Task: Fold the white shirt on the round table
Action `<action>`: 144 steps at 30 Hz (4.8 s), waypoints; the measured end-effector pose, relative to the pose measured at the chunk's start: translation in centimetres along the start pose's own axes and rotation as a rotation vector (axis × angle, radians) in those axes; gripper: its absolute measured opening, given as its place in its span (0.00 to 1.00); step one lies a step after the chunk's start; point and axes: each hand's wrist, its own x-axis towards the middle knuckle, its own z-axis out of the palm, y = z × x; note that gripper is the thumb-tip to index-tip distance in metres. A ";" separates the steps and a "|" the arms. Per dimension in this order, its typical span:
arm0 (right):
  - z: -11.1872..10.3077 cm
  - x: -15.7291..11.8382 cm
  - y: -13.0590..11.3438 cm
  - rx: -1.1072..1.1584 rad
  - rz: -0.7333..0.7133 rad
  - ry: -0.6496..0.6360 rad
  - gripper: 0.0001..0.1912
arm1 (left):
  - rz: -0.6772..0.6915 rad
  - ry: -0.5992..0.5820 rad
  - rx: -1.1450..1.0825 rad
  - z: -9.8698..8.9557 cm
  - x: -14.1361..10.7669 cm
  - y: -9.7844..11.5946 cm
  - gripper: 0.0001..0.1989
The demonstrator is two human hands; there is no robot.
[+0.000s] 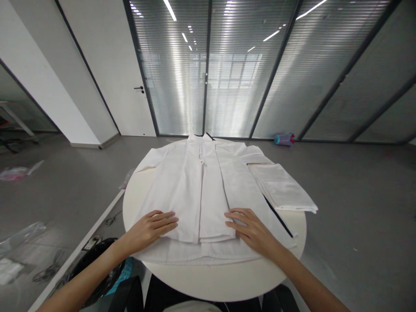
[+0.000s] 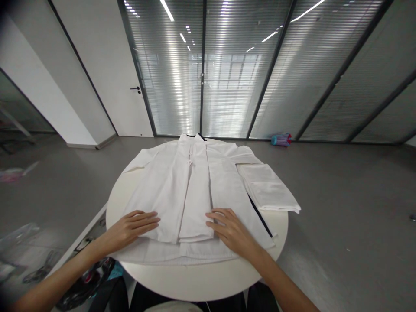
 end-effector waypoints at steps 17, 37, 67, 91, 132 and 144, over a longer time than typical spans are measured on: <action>-0.6 -3.6 -6.0 0.211 0.030 0.000 0.19 | 0.050 -0.026 -0.223 -0.5 -1.2 7.0 0.28; -0.7 -0.1 -1.4 0.401 0.280 -0.024 0.16 | -0.449 -0.050 -0.758 -1.7 3.0 1.4 0.19; 3.6 4.3 3.6 0.566 0.945 0.321 0.22 | -0.902 0.195 -1.423 3.5 4.8 -2.9 0.55; 2.5 1.3 -0.2 0.556 0.889 0.192 0.34 | -0.894 0.162 -0.968 1.9 3.2 0.2 0.29; 0.8 6.0 -0.1 -0.170 0.541 0.059 0.22 | -0.626 0.241 -0.273 1.6 9.3 -0.8 0.20; 6.1 7.1 1.1 -0.148 0.531 -0.287 0.32 | -0.505 -0.078 -0.217 6.6 11.7 -1.1 0.28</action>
